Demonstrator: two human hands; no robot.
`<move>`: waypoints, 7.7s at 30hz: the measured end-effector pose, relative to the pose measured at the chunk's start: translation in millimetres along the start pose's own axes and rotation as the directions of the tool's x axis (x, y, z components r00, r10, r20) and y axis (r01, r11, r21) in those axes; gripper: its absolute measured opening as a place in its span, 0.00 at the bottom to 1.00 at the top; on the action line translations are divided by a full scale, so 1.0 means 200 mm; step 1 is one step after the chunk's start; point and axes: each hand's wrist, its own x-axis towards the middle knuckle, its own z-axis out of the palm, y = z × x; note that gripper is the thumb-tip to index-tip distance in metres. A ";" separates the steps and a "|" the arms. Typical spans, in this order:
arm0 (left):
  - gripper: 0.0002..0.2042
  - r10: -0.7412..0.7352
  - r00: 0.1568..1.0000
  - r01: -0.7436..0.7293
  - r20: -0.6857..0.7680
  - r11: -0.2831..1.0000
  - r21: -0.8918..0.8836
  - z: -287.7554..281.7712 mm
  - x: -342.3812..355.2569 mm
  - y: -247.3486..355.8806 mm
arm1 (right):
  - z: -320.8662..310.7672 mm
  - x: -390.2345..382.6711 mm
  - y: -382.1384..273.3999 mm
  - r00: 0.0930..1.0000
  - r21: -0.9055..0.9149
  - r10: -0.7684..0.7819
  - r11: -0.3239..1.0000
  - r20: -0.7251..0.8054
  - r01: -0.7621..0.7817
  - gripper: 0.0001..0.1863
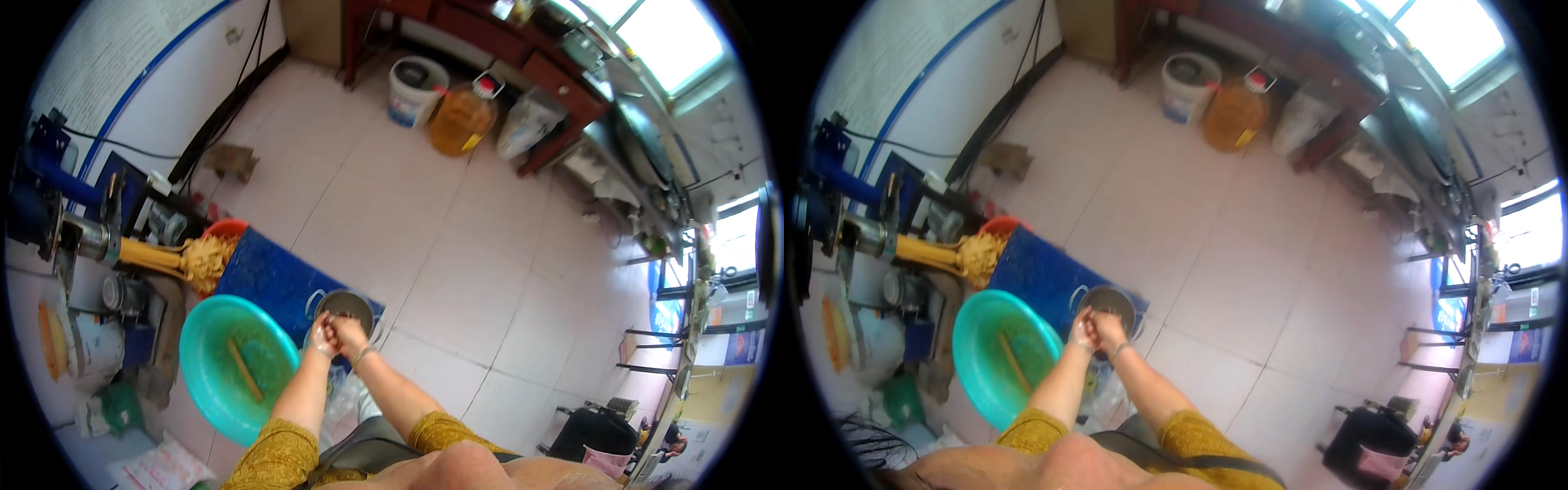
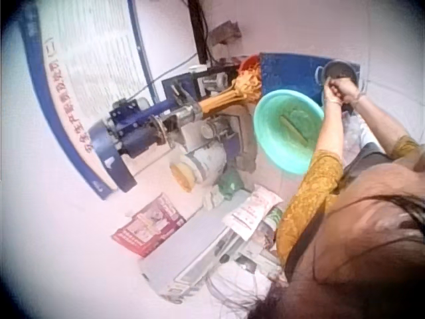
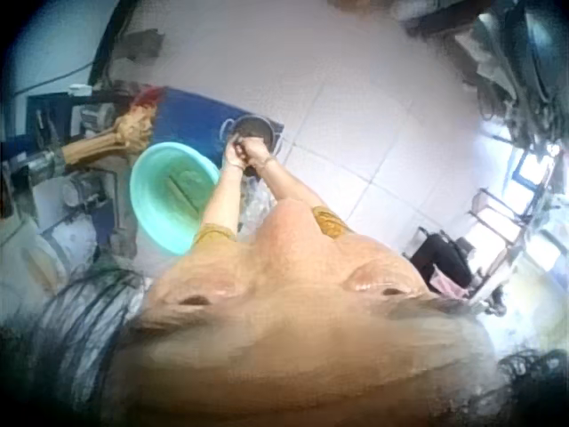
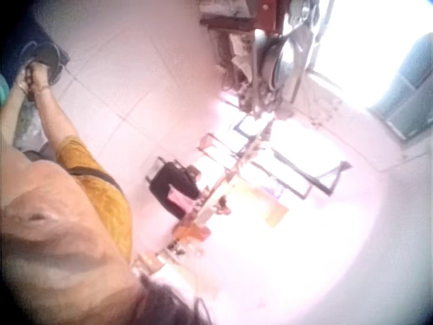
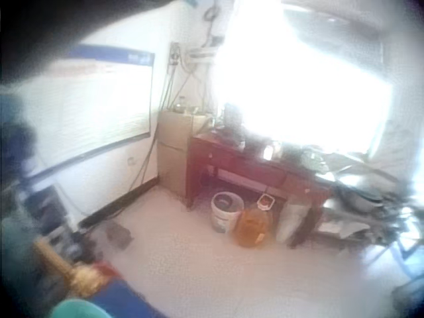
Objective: The person operates a noodle-making machine by feeding dough into the extruder with a wooden stick and catching the output in a basin. They then clean the workspace with a cloth, wash their hands in a pot, and carry a large basin of finished noodles across the room.
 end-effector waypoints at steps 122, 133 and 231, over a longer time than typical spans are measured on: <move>0.14 0.540 0.345 0.699 -0.768 0.398 0.594 1.88 1.89 2.94 | 1.49 1.54 -6.23 0.569 -0.780 -0.748 0.563 -0.342 0.272 0.50; 0.16 0.388 0.380 0.815 -0.840 0.290 0.502 1.83 2.52 3.89 | 1.70 1.24 -5.88 0.694 -0.808 -0.720 0.412 -0.006 0.420 0.45; 0.14 0.071 0.954 0.158 -0.292 0.706 0.690 3.44 3.74 0.61 | -0.87 0.52 -5.73 0.716 0.221 -0.684 0.683 -0.142 0.696 0.16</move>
